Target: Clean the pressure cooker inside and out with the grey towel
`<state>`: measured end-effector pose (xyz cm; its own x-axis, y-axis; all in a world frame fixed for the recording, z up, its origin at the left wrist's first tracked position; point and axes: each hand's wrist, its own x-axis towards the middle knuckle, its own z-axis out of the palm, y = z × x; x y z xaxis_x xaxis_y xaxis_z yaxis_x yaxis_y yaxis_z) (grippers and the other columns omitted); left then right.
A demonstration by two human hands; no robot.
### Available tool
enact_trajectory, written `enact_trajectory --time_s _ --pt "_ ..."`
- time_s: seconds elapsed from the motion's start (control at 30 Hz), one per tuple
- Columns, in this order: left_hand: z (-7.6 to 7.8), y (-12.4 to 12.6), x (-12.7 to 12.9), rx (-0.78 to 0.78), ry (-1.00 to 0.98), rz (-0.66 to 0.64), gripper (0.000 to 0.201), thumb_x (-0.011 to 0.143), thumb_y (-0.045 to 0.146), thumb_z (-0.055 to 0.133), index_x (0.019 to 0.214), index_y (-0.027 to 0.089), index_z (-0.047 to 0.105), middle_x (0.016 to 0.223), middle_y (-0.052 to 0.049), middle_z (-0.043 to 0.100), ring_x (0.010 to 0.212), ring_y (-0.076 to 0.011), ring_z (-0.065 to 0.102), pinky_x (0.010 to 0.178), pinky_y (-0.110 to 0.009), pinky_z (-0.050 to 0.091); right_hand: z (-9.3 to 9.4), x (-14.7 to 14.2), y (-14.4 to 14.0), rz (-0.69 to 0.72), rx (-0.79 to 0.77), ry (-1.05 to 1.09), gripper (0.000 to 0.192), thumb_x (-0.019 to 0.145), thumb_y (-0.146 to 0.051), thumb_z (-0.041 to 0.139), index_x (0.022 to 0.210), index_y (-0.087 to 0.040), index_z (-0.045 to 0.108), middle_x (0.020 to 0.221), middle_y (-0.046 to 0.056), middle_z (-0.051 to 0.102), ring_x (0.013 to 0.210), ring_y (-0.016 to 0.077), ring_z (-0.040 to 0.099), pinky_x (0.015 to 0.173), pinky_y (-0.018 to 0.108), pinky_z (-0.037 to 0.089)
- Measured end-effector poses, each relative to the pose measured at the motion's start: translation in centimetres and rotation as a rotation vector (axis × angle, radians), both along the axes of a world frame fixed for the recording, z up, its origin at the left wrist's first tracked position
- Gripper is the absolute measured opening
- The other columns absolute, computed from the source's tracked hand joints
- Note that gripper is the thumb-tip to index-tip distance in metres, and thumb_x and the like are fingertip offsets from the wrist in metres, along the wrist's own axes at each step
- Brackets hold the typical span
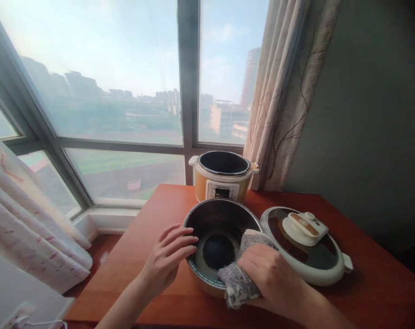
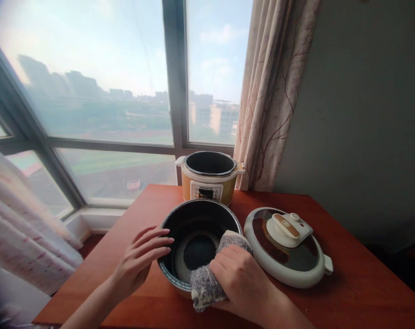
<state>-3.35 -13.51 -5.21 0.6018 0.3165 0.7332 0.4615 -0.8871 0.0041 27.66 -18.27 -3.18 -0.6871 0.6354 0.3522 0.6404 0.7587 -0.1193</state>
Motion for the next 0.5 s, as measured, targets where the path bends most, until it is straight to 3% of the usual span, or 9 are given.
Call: enact_trajectory --time_s 0.13,0.27,0.4,0.5 --pt "0.5 -3.7 3.6 0.029 0.006 -0.023 0.033 0.093 0.006 0.037 0.107 0.019 0.064 0.097 -0.005 0.076 0.101 -0.0166 0.069 0.11 -0.04 0.044 -0.1 -1.1 -0.4 -0.047 0.078 0.014 0.035 0.087 -0.055 0.062 0.08 -0.022 0.056 0.077 0.003 0.063 0.073 0.0217 0.053 0.068 0.037 0.027" --pt "0.3 -5.5 6.7 0.014 -0.071 0.106 0.027 0.096 0.008 0.038 0.099 0.018 0.062 0.084 -0.004 0.073 0.095 -0.0158 0.07 0.102 -0.033 0.051 -0.3 -1.9 -0.8 -0.061 0.133 0.053 0.035 0.092 -0.054 0.055 0.08 -0.021 0.056 0.074 0.003 0.061 0.07 0.0217 0.052 0.066 0.037 0.025" --pt "-0.1 -5.1 6.9 -0.009 -0.113 0.151 0.031 0.093 0.001 0.033 0.08 0.021 0.054 0.07 0.0 0.063 0.077 -0.0122 0.067 0.098 -0.032 0.054 -0.4 -2.0 -0.9 -0.038 0.154 0.055 0.034 0.094 -0.053 0.052 0.082 -0.021 0.056 0.075 0.003 0.062 0.069 0.0212 0.052 0.065 0.037 0.024" --pt "-0.1 -4.1 5.5 -0.01 -0.082 0.117 0.032 0.092 0.001 0.031 0.079 0.021 0.053 0.068 0.001 0.059 0.07 -0.0117 0.063 0.098 -0.034 0.056 -0.1 -1.9 -0.9 -0.011 0.123 0.024 0.035 0.09 -0.055 0.059 0.082 -0.021 0.055 0.077 0.002 0.064 0.069 0.0202 0.053 0.065 0.036 0.026"
